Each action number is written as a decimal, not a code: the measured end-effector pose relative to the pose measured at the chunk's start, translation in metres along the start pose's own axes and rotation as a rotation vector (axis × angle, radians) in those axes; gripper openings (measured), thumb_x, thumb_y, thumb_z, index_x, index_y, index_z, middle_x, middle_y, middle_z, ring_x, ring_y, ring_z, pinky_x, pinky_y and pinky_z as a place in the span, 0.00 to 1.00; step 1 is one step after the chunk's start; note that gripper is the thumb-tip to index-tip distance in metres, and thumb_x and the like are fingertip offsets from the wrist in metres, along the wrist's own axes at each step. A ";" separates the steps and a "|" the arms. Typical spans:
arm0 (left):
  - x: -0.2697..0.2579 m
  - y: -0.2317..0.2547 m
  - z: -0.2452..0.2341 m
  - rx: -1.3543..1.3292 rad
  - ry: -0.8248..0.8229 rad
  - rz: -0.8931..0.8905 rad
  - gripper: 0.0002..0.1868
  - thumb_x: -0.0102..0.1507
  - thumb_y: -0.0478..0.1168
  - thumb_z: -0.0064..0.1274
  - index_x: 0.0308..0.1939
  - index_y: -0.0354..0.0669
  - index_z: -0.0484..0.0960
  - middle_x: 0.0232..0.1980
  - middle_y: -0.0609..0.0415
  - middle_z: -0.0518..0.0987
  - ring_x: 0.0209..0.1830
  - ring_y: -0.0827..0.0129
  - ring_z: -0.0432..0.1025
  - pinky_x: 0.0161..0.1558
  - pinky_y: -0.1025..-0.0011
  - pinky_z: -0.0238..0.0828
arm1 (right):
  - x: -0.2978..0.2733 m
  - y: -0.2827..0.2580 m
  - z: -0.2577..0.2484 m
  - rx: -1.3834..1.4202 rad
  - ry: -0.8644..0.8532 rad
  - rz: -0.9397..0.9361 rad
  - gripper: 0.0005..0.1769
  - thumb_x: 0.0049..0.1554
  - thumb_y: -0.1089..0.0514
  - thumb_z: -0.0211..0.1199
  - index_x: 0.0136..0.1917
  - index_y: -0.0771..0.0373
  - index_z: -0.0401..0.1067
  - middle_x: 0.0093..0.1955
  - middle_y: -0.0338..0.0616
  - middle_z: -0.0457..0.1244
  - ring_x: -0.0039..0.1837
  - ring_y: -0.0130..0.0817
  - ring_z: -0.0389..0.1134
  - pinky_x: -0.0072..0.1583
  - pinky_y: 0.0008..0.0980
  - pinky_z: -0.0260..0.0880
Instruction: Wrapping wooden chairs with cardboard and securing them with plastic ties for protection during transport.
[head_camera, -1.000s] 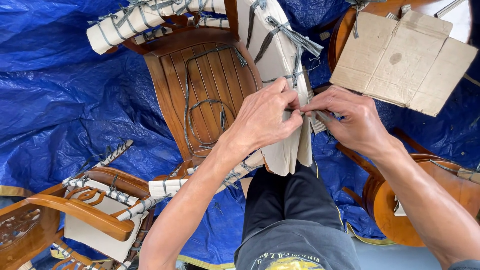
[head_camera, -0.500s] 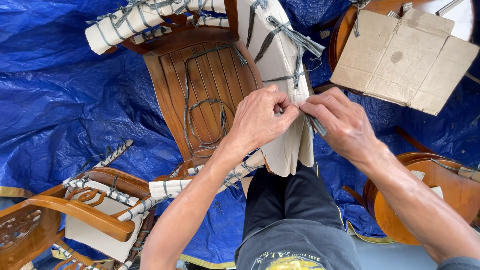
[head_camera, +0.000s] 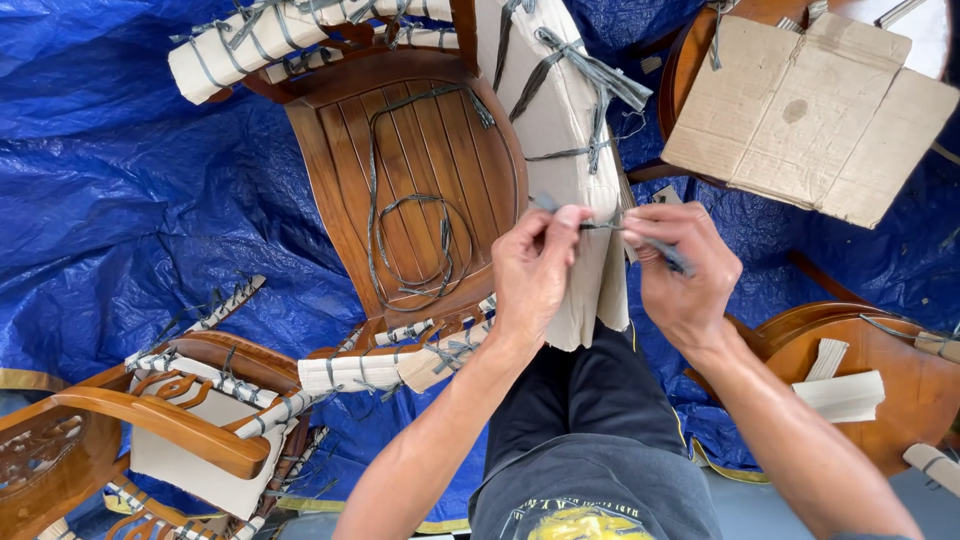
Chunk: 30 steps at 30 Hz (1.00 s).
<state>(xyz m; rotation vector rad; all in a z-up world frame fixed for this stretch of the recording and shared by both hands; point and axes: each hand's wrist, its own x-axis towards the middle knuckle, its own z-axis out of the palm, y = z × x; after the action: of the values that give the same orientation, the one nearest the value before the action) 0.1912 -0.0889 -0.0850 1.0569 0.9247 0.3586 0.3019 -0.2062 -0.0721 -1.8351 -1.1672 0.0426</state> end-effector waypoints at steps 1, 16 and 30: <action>-0.001 -0.005 -0.002 0.000 -0.002 0.002 0.16 0.70 0.47 0.55 0.46 0.37 0.89 0.33 0.62 0.73 0.30 0.80 0.64 0.32 0.78 0.58 | -0.009 0.003 0.003 -0.001 0.002 -0.001 0.08 0.59 0.70 0.72 0.51 0.67 0.76 0.54 0.48 0.69 0.52 0.40 0.71 0.49 0.31 0.69; 0.016 -0.016 -0.006 -0.452 -0.035 -0.021 0.20 0.76 0.51 0.37 0.35 0.43 0.69 0.33 0.56 0.72 0.37 0.69 0.73 0.44 0.69 0.75 | -0.049 0.021 0.038 0.953 0.338 1.037 0.15 0.74 0.53 0.56 0.50 0.66 0.72 0.42 0.41 0.63 0.39 0.22 0.58 0.40 0.24 0.61; 0.022 -0.019 -0.011 -0.476 -0.075 -0.060 0.20 0.77 0.52 0.38 0.36 0.45 0.70 0.34 0.57 0.72 0.41 0.70 0.73 0.43 0.72 0.68 | -0.028 -0.014 0.056 0.284 0.388 0.623 0.09 0.71 0.60 0.61 0.54 0.70 0.75 0.55 0.41 0.68 0.53 0.23 0.65 0.53 0.22 0.64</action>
<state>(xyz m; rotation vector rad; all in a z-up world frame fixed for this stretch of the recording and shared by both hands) 0.1923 -0.0773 -0.1139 0.6013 0.7519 0.4591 0.2512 -0.1867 -0.1057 -1.7795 -0.2804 0.1878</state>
